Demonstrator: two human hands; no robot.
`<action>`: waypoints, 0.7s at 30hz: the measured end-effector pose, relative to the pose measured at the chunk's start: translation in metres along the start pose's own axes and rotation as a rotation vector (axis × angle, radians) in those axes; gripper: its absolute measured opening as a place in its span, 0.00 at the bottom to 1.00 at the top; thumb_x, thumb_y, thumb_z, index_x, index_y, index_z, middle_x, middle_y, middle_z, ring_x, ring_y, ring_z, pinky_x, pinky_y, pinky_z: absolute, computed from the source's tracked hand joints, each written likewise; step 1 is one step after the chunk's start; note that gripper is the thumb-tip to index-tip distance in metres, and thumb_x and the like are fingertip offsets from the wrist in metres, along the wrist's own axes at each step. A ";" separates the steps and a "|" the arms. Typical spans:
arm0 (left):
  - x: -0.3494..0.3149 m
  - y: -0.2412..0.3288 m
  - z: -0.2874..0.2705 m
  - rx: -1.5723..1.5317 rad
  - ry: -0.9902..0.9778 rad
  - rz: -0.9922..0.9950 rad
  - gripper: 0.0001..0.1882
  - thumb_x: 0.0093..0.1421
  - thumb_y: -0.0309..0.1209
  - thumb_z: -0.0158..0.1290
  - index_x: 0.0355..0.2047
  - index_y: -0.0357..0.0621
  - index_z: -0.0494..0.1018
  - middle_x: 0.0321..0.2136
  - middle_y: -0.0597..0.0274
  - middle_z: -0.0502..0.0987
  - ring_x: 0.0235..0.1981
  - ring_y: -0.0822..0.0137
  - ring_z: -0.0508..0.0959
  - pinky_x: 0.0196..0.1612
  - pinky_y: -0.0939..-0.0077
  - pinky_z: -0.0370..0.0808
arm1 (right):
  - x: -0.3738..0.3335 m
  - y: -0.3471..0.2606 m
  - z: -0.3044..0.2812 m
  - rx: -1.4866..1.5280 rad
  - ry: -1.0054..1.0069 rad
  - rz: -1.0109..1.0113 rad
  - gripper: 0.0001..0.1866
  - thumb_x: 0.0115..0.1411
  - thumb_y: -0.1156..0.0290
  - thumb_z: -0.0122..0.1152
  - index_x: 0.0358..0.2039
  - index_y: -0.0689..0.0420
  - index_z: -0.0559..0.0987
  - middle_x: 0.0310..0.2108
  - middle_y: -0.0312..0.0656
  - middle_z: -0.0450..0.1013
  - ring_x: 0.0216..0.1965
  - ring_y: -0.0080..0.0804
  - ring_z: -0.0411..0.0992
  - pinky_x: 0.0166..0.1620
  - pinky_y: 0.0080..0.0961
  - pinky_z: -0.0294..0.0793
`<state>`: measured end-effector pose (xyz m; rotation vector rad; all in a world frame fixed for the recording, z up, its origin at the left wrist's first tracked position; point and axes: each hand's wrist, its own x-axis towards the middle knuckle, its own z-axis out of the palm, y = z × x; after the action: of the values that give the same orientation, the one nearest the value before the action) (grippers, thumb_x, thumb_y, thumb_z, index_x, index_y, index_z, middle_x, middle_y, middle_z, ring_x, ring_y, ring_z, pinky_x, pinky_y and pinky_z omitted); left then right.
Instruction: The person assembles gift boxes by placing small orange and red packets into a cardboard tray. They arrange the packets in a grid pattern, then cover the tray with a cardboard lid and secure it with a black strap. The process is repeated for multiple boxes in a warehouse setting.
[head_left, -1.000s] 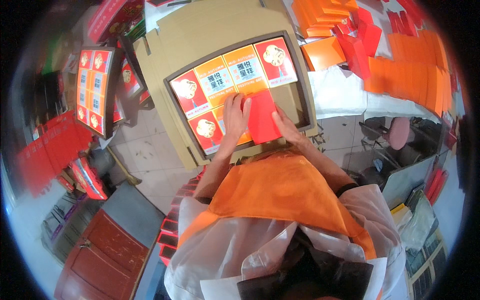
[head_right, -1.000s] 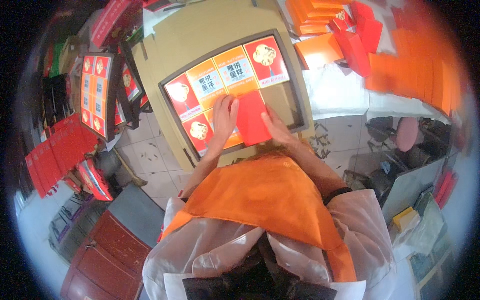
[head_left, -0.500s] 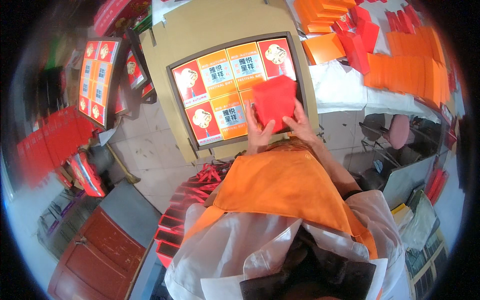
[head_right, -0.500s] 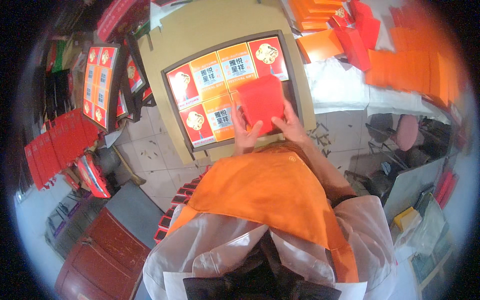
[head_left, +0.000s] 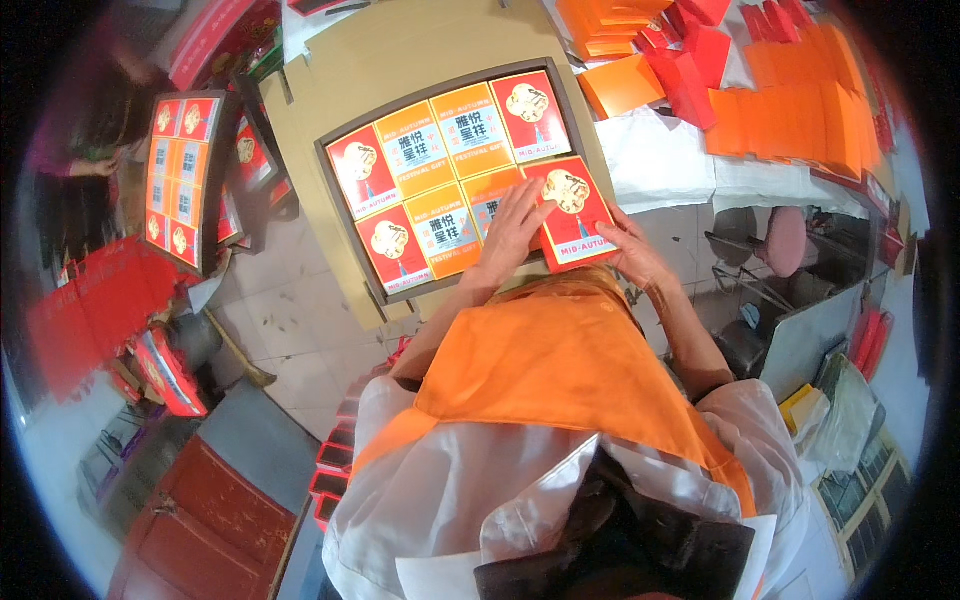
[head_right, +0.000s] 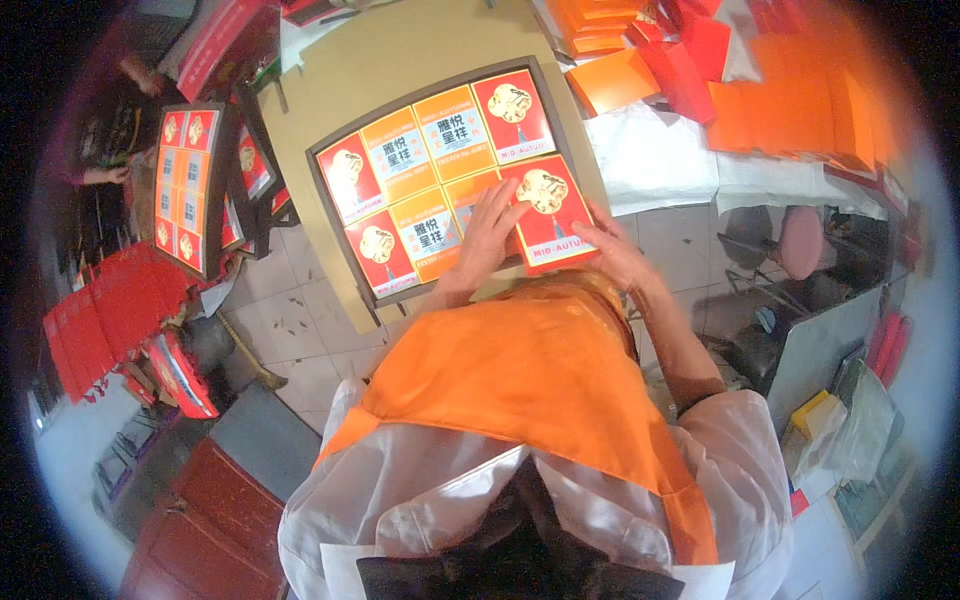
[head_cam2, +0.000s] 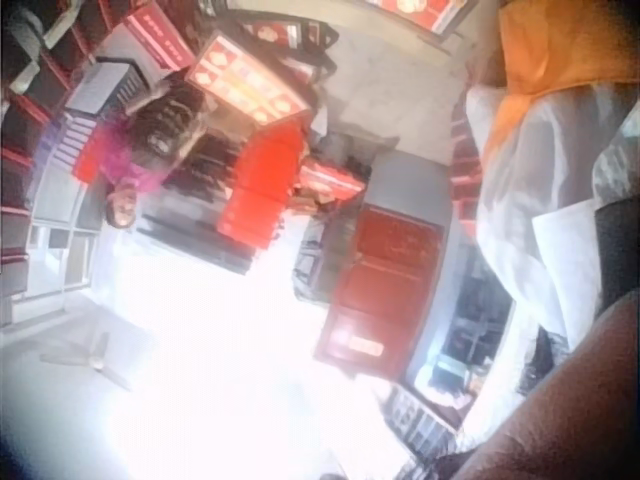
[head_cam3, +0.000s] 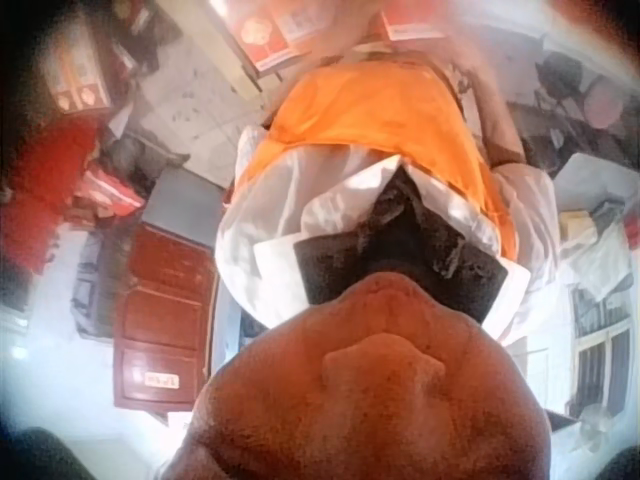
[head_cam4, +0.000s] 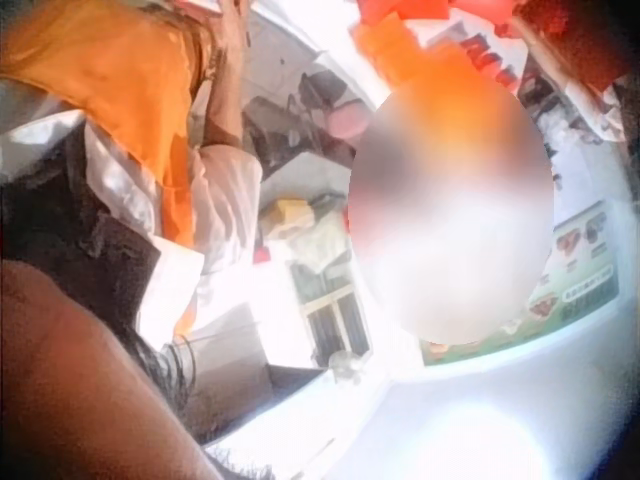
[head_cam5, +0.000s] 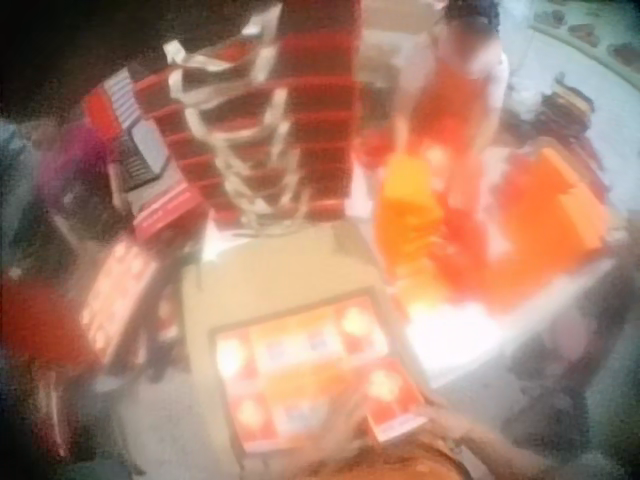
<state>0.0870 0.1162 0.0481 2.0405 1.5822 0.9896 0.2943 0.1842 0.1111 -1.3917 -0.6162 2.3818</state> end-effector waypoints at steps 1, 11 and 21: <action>-0.005 0.004 0.003 -0.076 0.042 -0.140 0.25 0.49 0.18 0.47 0.50 0.45 0.61 0.54 0.48 0.58 0.55 0.49 0.59 0.57 0.59 0.58 | 0.001 0.003 -0.004 -0.012 0.025 -0.002 0.34 0.56 0.70 0.55 0.60 0.54 0.51 0.53 0.42 0.60 0.51 0.31 0.63 0.50 0.28 0.67; -0.024 0.048 0.038 -0.538 -0.062 -0.684 0.37 0.51 0.40 0.54 0.56 0.39 0.52 0.51 0.41 0.58 0.51 0.47 0.63 0.50 0.62 0.64 | 0.011 0.029 0.006 -0.529 0.183 -0.225 0.31 0.58 0.72 0.50 0.60 0.56 0.52 0.53 0.47 0.59 0.52 0.31 0.60 0.52 0.25 0.62; -0.029 0.027 0.050 -0.377 -0.031 -0.615 0.42 0.48 0.37 0.60 0.58 0.40 0.49 0.56 0.35 0.49 0.55 0.42 0.58 0.52 0.62 0.63 | 0.047 0.032 0.000 -0.461 0.276 -0.271 0.25 0.59 0.69 0.49 0.55 0.63 0.59 0.48 0.46 0.64 0.47 0.28 0.64 0.47 0.24 0.65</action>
<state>0.1380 0.0872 0.0238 1.2010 1.6926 0.9139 0.2697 0.1785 0.0597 -1.6513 -1.2390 1.8620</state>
